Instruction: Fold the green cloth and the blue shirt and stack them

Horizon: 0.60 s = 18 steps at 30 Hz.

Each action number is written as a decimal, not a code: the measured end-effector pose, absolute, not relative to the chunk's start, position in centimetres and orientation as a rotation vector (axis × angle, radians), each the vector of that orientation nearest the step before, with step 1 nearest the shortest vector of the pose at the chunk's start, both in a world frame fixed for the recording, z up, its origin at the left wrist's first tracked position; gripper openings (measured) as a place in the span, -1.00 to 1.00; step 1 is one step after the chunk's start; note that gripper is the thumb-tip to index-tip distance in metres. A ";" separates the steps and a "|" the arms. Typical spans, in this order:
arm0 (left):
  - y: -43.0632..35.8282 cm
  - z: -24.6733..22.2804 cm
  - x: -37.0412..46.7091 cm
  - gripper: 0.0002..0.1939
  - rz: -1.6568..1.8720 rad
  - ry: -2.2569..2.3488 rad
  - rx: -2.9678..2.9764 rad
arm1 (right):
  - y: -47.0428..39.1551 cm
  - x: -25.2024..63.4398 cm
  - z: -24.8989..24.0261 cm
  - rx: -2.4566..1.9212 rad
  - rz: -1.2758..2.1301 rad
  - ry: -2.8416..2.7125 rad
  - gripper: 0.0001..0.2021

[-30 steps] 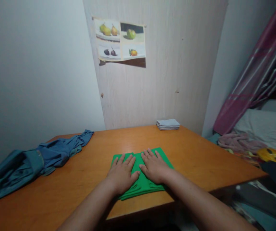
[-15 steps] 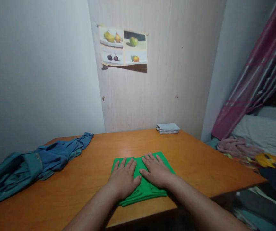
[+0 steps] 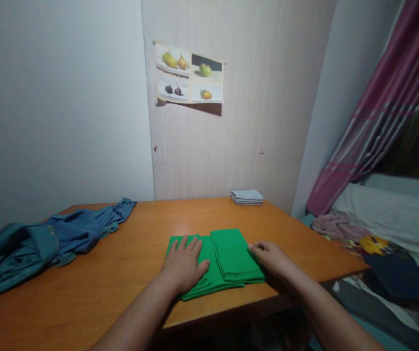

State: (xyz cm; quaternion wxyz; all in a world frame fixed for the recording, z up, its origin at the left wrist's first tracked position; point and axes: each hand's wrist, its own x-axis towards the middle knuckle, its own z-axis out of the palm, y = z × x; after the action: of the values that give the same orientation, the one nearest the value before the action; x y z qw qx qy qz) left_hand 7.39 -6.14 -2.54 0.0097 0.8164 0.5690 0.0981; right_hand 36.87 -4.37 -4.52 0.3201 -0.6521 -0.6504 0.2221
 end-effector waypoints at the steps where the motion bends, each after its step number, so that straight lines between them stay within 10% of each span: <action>1: -6.2 -2.5 7.4 -0.27 0.338 1.774 2.553 | -4.6 36.9 -4.8 -1.704 0.623 -1.693 -0.53; 18: -12.7 -3.6 5.1 -0.48 0.637 1.523 2.591 | -7.5 34.4 -3.3 -1.498 0.840 -1.503 -0.78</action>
State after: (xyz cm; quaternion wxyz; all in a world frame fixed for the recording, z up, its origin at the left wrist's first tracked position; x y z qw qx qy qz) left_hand 5.07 -12.66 -3.57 0.0344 0.8428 0.4955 0.2073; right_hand 34.44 -7.49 -3.29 0.4165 -0.5969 -0.5986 0.3346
